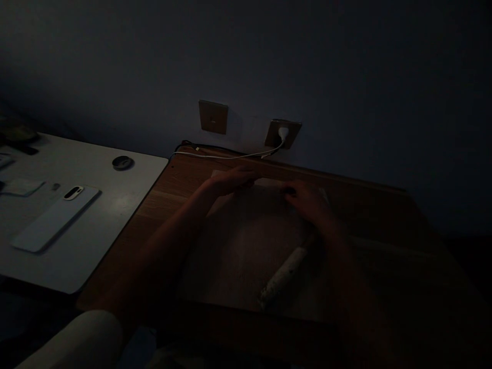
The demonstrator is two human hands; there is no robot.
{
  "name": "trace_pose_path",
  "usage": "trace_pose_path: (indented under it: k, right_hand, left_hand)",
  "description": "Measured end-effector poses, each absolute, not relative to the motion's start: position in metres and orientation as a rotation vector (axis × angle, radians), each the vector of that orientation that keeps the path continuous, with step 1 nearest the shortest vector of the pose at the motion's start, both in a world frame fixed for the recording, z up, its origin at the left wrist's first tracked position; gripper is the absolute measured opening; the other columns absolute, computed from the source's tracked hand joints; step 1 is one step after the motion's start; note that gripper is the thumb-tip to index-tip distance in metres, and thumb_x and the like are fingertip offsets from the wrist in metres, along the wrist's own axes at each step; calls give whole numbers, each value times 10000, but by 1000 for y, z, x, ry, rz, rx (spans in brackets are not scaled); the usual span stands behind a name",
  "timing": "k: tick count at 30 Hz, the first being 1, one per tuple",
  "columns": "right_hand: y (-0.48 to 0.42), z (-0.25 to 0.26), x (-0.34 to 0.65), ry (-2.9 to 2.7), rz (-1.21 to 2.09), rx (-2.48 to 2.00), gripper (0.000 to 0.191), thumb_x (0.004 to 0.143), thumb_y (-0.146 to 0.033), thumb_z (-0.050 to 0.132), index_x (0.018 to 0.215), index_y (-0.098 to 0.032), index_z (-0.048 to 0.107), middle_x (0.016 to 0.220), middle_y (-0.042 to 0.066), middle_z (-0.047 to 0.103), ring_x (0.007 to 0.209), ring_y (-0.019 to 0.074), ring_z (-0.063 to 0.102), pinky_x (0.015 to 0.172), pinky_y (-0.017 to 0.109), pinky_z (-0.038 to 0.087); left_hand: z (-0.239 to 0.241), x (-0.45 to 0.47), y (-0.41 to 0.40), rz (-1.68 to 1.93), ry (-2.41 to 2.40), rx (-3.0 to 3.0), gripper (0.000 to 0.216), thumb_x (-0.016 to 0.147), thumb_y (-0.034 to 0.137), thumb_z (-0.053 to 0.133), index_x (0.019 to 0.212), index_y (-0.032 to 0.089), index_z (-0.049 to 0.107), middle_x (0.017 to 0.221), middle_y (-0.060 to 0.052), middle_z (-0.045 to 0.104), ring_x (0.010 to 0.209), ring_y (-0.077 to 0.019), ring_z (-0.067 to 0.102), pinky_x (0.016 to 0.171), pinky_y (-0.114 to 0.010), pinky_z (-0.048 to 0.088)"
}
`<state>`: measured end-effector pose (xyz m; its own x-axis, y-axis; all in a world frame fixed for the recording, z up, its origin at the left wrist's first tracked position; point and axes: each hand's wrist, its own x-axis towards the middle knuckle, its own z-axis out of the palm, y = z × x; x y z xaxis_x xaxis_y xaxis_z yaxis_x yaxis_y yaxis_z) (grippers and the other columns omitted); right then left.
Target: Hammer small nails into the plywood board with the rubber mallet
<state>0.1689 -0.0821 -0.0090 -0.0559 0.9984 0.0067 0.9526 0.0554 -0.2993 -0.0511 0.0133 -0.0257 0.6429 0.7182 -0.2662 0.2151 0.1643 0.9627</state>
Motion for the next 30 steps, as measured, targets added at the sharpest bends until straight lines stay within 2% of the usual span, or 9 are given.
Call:
trace_pose_path:
  k: [5, 8, 12, 16, 18, 21, 23, 27, 30]
  right_hand:
    - [-80, -14, 163, -2009, 402, -1882, 260, 911, -93, 634, 1059, -196, 821, 1150, 96, 816, 1095, 256, 756, 1012, 382, 549]
    - [-78, -21, 154, -1986, 405, -1869, 281, 890, -61, 638, 1052, -181, 833, 1118, 96, 830, 1073, 267, 772, 1000, 381, 557]
    - [-76, -32, 149, -1976, 368, -1866, 271, 884, -57, 653, 1049, -169, 837, 1103, 111, 833, 1070, 288, 775, 992, 394, 563]
    - [-75, -37, 149, -1978, 341, -1853, 261, 886, -69, 656, 1033, -186, 837, 1103, 107, 833, 1054, 288, 778, 997, 413, 567]
    - [-75, -37, 150, -1989, 342, -1841, 281, 868, -54, 655, 1029, -200, 834, 1111, 96, 831, 1049, 277, 779, 992, 409, 573]
    - [-75, -33, 151, -2006, 324, -1828, 285, 856, -52, 645, 1003, -213, 830, 1104, 94, 827, 1058, 277, 773, 998, 421, 573]
    - [-76, -29, 153, -2007, 308, -1808, 270, 859, -71, 643, 991, -219, 825, 1093, 96, 824, 1062, 281, 768, 1003, 439, 572]
    - [-80, -19, 159, -1940, 319, -1768, 247, 881, -114, 641, 1005, -238, 815, 1090, 85, 820, 1046, 276, 767, 979, 456, 586]
    - [-82, -14, 161, -1884, 346, -1790, 227, 887, -132, 654, 1016, -232, 811, 1094, 90, 819, 1025, 276, 771, 963, 460, 595]
  left_hand:
    - [-30, -49, 17, 458, 879, 1674, 327, 925, 284, 517, 614, 185, 493, 596, 23, 429, 515, -88, 357, 483, -226, 270]
    - [-30, -50, 18, 467, 919, 1711, 308, 916, 286, 457, 637, 177, 531, 622, 3, 481, 534, -102, 398, 496, -222, 315]
    - [-29, -53, 18, 482, 935, 1719, 220, 851, 242, 474, 692, 161, 604, 653, -9, 539, 578, -120, 461, 530, -223, 365]
    - [-25, -52, 17, 392, 1043, 1817, 240, 858, 232, 491, 685, 147, 634, 656, -14, 569, 596, -132, 499, 542, -239, 363]
    - [-21, -50, 15, 316, 1120, 1946, 252, 889, 234, 511, 752, 133, 697, 724, -33, 639, 648, -147, 558, 571, -246, 383]
    - [-15, -50, 12, 194, 1088, 2177, 217, 888, 222, 610, 987, 133, 781, 880, -54, 729, 755, -168, 642, 644, -239, 434]
    - [-12, -52, 11, 129, 1026, 2317, 267, 862, 186, 664, 1094, 152, 792, 944, -61, 755, 812, -181, 678, 701, -239, 468]
    - [-12, -54, 10, 107, 946, 2529, 275, 868, 126, 657, 1091, 181, 809, 999, -79, 780, 896, -217, 723, 803, -276, 507]
    - [-18, -53, 8, 113, 972, 2618, 256, 906, 139, 624, 1093, 170, 797, 1043, -124, 788, 938, -263, 741, 811, -324, 521]
